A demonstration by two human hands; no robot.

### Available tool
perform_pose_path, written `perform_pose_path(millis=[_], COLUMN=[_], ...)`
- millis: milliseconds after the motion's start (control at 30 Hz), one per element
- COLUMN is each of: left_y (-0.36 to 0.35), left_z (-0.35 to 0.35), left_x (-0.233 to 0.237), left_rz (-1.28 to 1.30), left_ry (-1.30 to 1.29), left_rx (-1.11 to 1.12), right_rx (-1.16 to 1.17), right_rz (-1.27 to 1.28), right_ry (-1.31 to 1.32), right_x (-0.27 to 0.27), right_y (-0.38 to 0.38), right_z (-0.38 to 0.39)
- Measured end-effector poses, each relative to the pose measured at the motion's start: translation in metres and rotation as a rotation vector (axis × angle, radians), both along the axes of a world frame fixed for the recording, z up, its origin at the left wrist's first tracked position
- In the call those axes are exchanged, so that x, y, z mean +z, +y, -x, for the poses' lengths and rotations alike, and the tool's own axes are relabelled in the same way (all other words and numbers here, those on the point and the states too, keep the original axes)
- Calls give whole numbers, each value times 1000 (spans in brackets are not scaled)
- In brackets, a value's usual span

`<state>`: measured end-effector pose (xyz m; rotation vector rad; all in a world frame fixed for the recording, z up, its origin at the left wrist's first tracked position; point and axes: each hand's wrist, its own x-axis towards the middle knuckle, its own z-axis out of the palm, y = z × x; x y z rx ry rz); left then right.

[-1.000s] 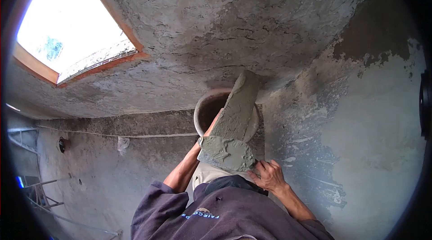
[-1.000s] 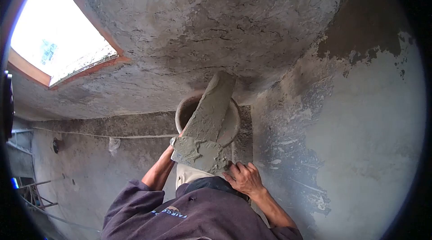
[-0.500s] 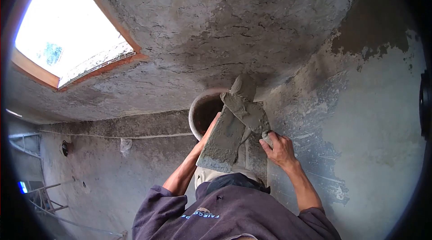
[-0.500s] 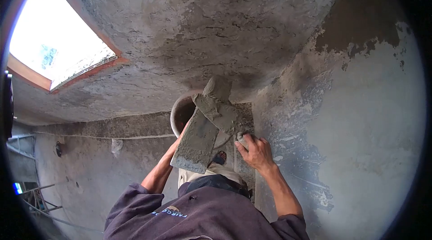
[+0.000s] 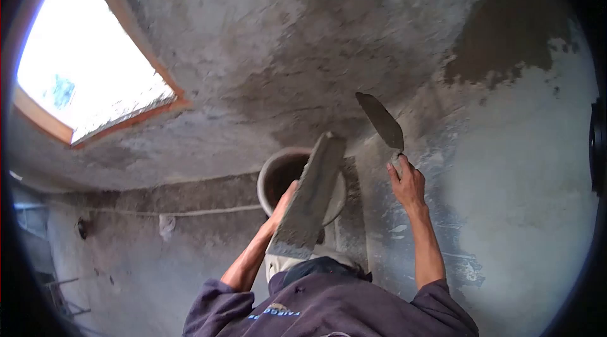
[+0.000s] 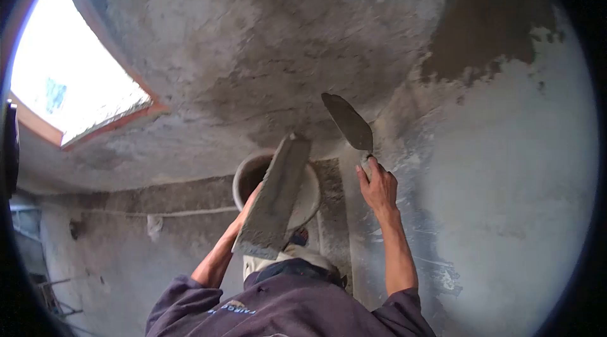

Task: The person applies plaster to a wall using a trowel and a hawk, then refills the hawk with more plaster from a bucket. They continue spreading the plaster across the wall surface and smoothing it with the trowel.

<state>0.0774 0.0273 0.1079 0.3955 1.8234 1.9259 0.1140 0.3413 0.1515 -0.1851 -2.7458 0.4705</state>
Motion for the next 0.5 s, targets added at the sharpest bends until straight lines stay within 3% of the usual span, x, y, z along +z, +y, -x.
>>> perform_pose_path(millis=[33, 100, 167, 300, 367, 400, 500], left_y=[-3, 3, 3, 12, 23, 26, 24], left_z=[3, 9, 33, 25, 20, 21, 25], left_x=[-15, -31, -31, -61, -39, -34, -26], left_rz=[79, -102, -74, -89, -167, -169, -161], left_ry=[90, -175, -136, -181, -331, -217, -254], left_rx=[-16, 4, -286, -234, -94, -109, -126], right_rx=[-31, -66, -152, -93, -104, -49, 95], right_rz=[-27, -44, 24, 92, 191, 222, 245], right_ry=[20, 95, 86, 161, -25, -68, -191], right_x=[10, 31, 56, 91, 89, 83, 51], right_y=[9, 22, 36, 13, -10, -21, -64], right_z=[0, -1, -6, -20, -44, -53, -83])
